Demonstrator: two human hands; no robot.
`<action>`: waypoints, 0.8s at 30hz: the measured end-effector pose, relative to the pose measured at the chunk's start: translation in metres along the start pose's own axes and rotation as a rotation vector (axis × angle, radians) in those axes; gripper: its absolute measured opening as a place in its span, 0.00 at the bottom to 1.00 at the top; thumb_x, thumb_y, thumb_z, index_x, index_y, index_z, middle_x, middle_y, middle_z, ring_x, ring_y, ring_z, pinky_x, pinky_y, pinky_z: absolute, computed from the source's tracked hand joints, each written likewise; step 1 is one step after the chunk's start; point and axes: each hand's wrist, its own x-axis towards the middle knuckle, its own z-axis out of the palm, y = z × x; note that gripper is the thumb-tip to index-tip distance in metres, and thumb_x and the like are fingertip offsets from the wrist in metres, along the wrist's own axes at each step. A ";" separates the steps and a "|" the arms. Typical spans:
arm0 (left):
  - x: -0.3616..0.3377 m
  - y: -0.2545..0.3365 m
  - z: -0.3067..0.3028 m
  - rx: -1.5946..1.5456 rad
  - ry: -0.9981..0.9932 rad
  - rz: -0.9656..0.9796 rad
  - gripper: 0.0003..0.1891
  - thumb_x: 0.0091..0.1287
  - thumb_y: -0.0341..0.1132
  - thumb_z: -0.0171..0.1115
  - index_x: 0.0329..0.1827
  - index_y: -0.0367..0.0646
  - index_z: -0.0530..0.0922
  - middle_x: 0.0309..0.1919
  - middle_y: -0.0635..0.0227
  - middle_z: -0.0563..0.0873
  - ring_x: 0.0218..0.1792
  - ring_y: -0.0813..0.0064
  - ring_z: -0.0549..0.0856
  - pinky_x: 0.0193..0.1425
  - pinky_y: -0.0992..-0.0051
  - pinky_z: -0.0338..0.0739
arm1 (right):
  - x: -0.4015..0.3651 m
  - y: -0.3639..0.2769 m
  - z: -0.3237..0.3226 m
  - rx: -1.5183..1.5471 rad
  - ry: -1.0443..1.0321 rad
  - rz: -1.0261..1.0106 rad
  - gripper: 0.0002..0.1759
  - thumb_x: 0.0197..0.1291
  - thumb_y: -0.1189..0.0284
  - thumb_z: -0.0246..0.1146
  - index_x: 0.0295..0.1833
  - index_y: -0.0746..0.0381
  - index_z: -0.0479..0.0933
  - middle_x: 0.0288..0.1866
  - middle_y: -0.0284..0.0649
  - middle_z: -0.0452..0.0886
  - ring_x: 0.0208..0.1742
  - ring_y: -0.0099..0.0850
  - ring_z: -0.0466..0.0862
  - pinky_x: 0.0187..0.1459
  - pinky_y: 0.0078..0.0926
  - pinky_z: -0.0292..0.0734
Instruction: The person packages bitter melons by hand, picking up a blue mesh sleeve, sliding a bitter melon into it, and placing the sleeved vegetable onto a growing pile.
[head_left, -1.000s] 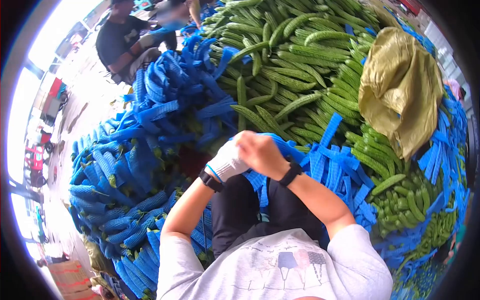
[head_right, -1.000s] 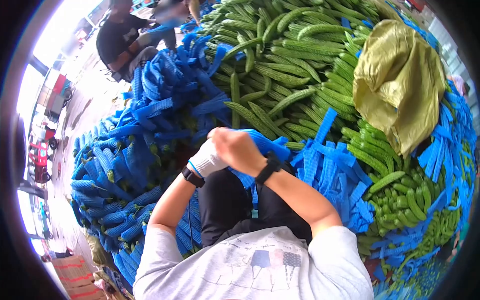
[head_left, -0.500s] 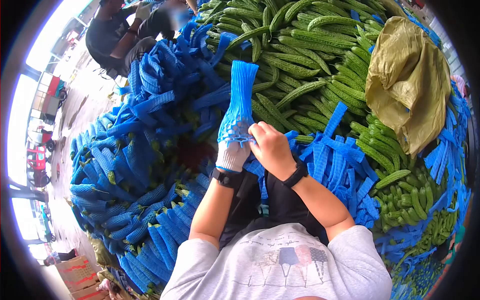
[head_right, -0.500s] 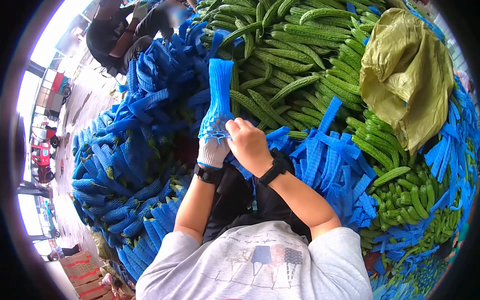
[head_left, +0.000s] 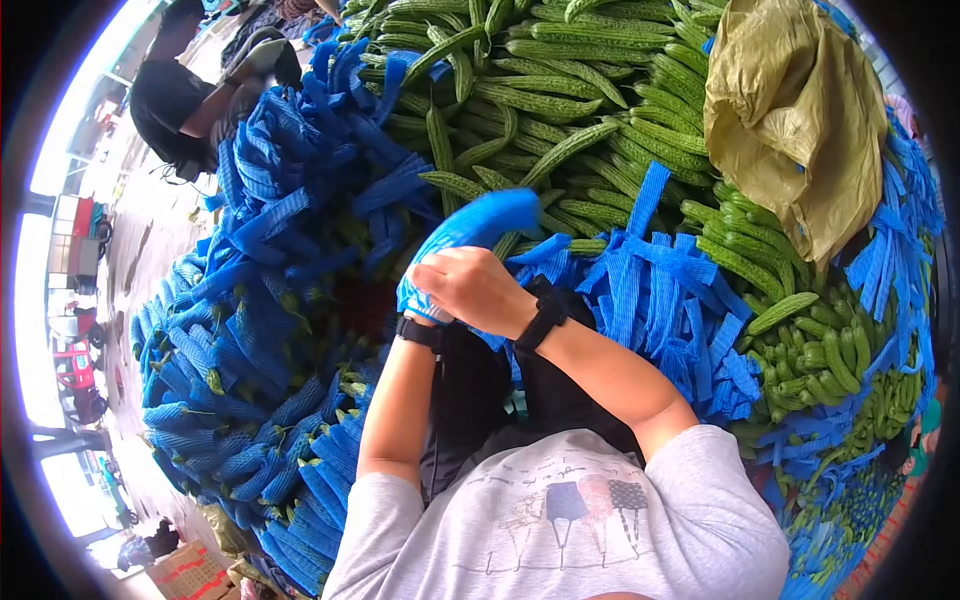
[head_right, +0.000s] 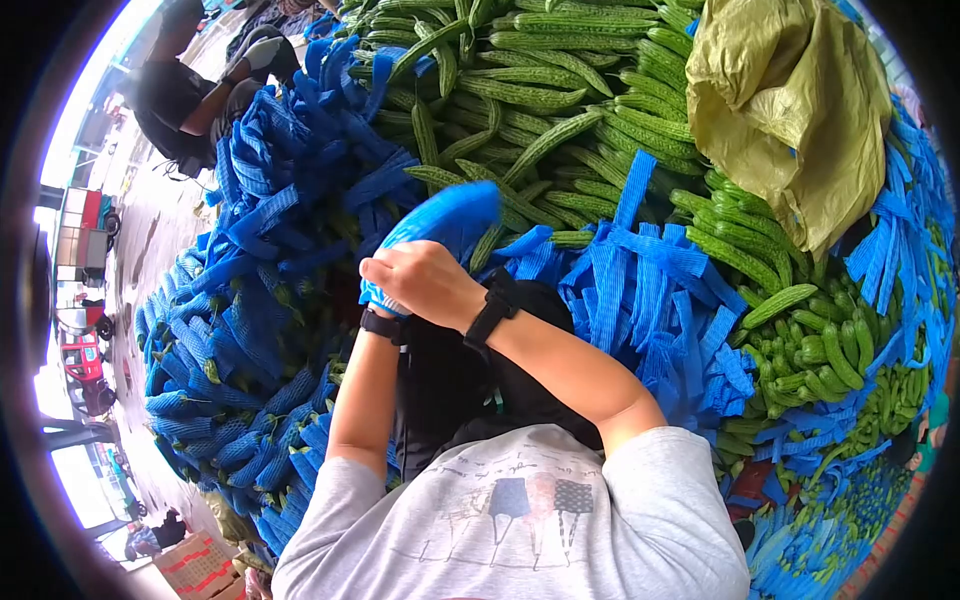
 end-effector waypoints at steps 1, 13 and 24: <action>0.001 -0.005 -0.002 -0.076 -0.006 -0.011 0.09 0.68 0.34 0.59 0.50 0.45 0.79 0.46 0.62 0.82 0.49 0.62 0.80 0.52 0.66 0.75 | -0.005 0.002 0.001 0.077 0.012 0.034 0.16 0.47 0.78 0.68 0.42 0.61 0.73 0.35 0.40 0.79 0.40 0.43 0.83 0.40 0.38 0.78; 0.042 0.000 -0.049 -1.238 0.387 -0.259 0.26 0.67 0.43 0.59 0.66 0.40 0.74 0.63 0.59 0.80 0.64 0.63 0.78 0.69 0.66 0.68 | -0.003 0.027 0.005 0.380 -0.163 0.224 0.08 0.61 0.78 0.62 0.40 0.65 0.67 0.30 0.49 0.77 0.36 0.52 0.80 0.37 0.42 0.74; 0.032 -0.043 -0.061 -1.895 0.411 -0.226 0.38 0.70 0.60 0.54 0.78 0.51 0.58 0.73 0.53 0.65 0.72 0.51 0.67 0.75 0.51 0.59 | -0.096 0.268 0.075 0.169 -0.358 0.608 0.18 0.59 0.67 0.65 0.52 0.65 0.76 0.47 0.47 0.81 0.51 0.44 0.81 0.56 0.38 0.77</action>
